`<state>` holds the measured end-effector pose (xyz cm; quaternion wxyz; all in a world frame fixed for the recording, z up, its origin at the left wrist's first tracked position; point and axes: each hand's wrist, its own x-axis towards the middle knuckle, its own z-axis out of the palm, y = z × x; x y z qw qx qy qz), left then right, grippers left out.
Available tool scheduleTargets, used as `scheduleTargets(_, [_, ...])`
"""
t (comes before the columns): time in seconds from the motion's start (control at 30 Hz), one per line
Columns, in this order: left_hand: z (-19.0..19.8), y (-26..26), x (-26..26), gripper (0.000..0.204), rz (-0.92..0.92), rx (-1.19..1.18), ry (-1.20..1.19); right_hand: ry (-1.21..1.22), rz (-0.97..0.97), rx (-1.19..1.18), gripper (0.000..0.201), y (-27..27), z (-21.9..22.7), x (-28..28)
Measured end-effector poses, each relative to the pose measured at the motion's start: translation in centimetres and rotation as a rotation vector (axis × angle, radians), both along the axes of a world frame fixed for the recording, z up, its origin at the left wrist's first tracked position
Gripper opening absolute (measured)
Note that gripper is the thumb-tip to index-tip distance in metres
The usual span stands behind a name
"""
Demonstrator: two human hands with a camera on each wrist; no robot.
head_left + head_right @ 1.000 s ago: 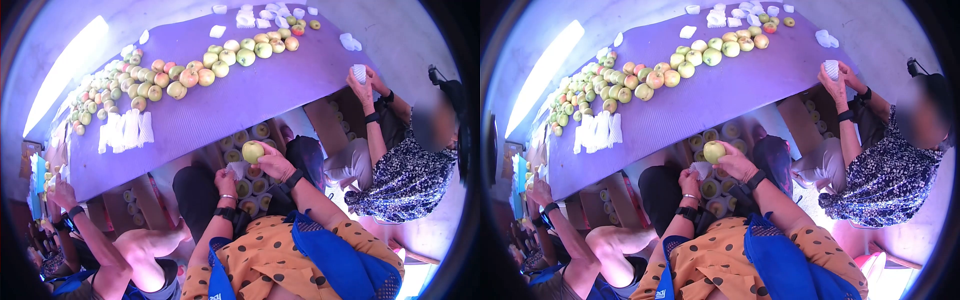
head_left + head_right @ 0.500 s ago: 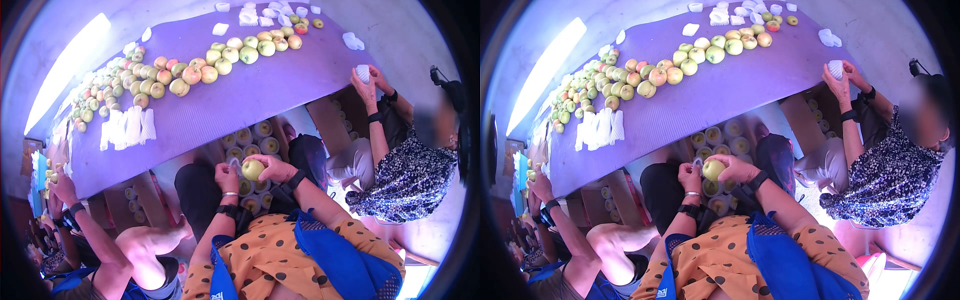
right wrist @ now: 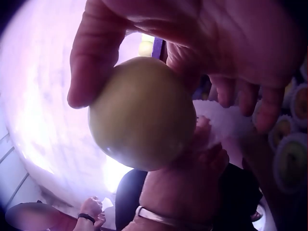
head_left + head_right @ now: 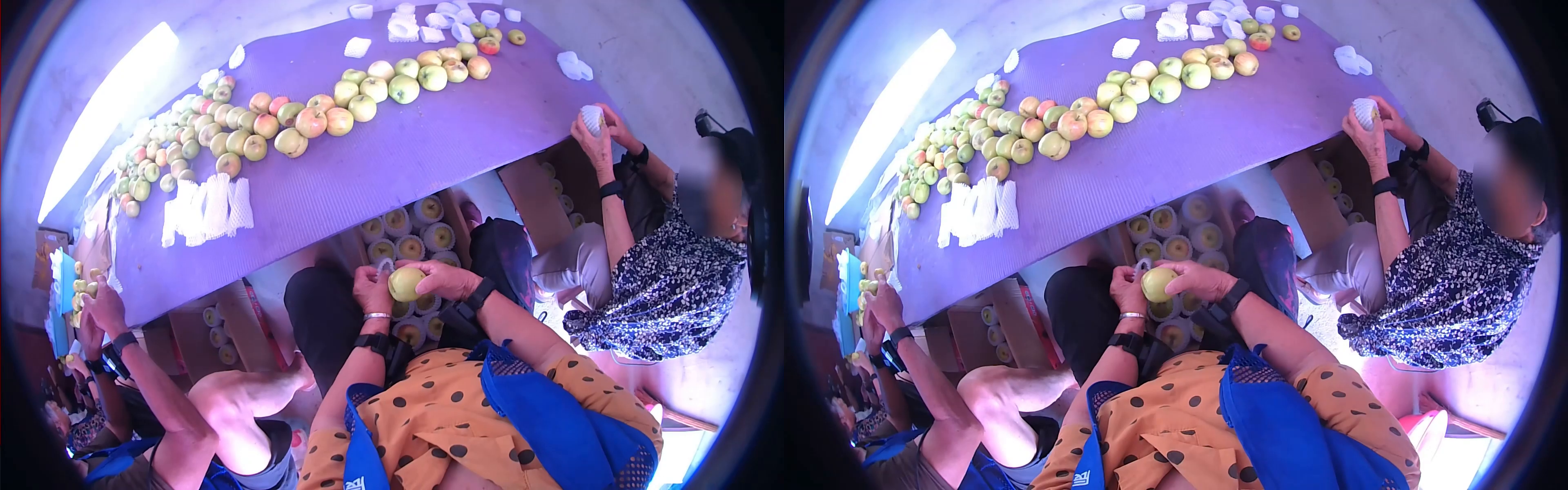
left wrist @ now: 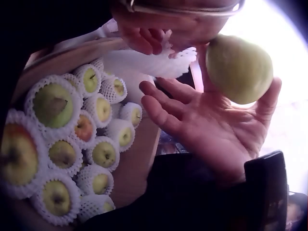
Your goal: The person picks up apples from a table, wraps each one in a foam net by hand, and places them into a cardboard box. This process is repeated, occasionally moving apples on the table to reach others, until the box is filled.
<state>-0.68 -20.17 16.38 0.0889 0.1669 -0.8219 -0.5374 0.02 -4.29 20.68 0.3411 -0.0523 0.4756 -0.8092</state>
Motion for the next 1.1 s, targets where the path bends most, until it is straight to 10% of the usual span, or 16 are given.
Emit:
scheduleTargets(0.47, [-0.1, -0.3, 0.6, 0.009, -0.272, 0.595, -0.132, -0.163, -0.277, 0.033, 0.039, 0.3, -1.9, -0.2])
scheduleTargets(0.83, [1.0, -0.2, 0.8, 0.005, -0.343, 0.639, -0.192, 0.451, -0.466, 1.033, 0.061, -1.2, -2.1, -0.4])
scheduleTargets(1.1, [-1.2, -0.4, 0.6, 0.011, -0.444, 0.389, -0.076, 0.878, -0.484, 1.129, 0.052, -2.0, -2.1, 0.3])
